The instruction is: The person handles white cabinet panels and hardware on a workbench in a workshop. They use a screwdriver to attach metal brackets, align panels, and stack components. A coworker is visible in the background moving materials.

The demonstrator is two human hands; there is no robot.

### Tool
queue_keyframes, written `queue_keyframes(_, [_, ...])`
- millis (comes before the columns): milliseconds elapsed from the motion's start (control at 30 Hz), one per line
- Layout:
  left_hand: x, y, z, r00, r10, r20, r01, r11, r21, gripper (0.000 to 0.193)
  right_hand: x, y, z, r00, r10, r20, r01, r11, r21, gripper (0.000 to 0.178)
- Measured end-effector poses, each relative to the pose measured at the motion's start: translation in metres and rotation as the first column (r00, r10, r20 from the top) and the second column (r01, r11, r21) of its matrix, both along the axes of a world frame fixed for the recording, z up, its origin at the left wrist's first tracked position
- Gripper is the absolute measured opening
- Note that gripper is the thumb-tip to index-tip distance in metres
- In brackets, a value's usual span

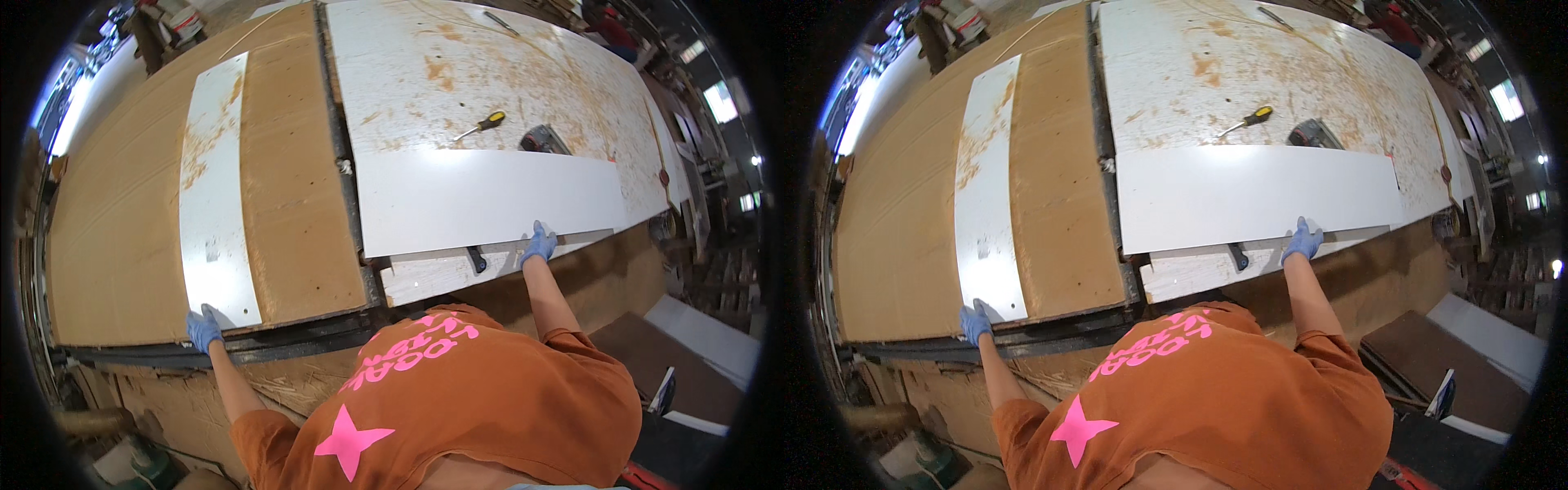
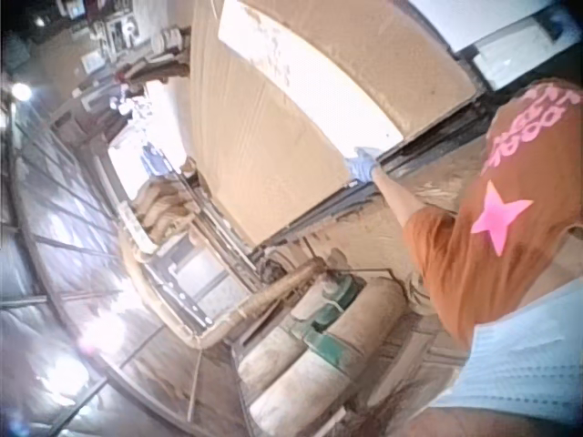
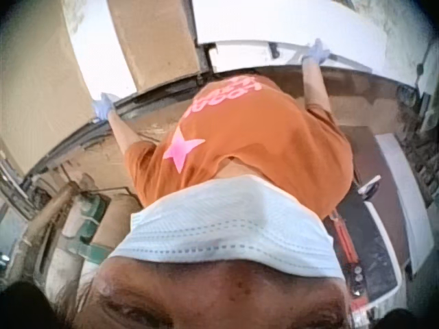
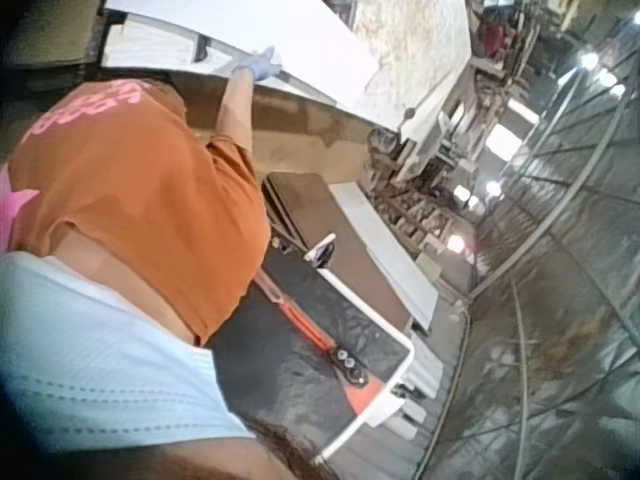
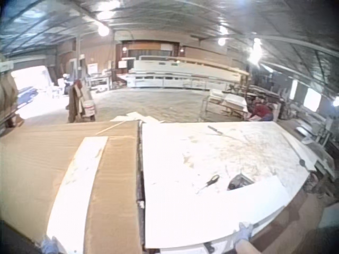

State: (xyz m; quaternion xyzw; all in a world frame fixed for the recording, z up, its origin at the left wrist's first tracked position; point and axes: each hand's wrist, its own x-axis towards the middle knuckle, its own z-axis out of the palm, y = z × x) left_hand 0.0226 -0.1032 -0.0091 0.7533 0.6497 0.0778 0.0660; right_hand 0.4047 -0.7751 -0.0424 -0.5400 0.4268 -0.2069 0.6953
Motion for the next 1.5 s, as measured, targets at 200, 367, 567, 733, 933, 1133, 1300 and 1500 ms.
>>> queue_keyframes(200, [0.014, 0.001, 0.021, 0.994, 0.110, -0.008, -0.109, 0.972, -0.210, 0.079, 0.008, -0.027, 0.001, 0.937, 0.311, -0.156, -0.153, 0.771, 0.618, 0.041])
queue_keyframes(367, [-0.017, 0.017, -0.002, 0.995, 0.010, -0.098, -0.016, 0.998, -0.064, 0.083, 0.008, -0.021, 0.012, 0.744, 0.635, 0.208, -0.624, 0.550, 0.555, 0.043])
queue_keyframes(567, [-0.006, 0.015, 0.008, 0.995, 0.097, -0.032, -0.099, 0.991, -0.090, 0.078, 0.045, -0.020, 0.018, 0.756, 0.619, 0.212, -0.611, 0.552, 0.567, 0.030])
queue_keyframes(733, [0.004, 0.002, 0.025, 0.980, 0.199, -0.011, -0.197, 0.962, -0.189, 0.080, 0.117, 0.001, 0.011, 0.767, 0.579, 0.278, -0.624, 0.567, 0.538, 0.024])
queue_keyframes(933, [0.003, -0.003, 0.024, 0.974, 0.225, 0.023, -0.217, 0.956, -0.197, 0.078, 0.214, 0.034, 0.017, 0.846, 0.501, 0.184, -0.515, 0.676, 0.527, 0.024])
queue_keyframes(1133, [-0.002, 0.004, 0.019, 0.978, 0.203, 0.040, -0.195, 0.968, -0.156, 0.074, 0.294, 0.062, -0.007, 0.889, 0.454, 0.065, -0.418, 0.745, 0.519, 0.025])
queue_keyframes(1300, [0.008, -0.003, 0.021, 0.985, 0.155, 0.075, -0.141, 0.975, -0.172, 0.083, 0.326, 0.099, -0.010, 0.930, 0.351, 0.109, -0.336, 0.694, 0.637, 0.036])
queue_keyframes(1500, [-0.019, -0.011, -0.012, 0.980, 0.146, 0.137, -0.149, 0.989, 0.017, 0.080, 0.180, 0.352, 0.028, -0.060, 0.996, 0.066, -0.998, -0.060, -0.007, 0.040])
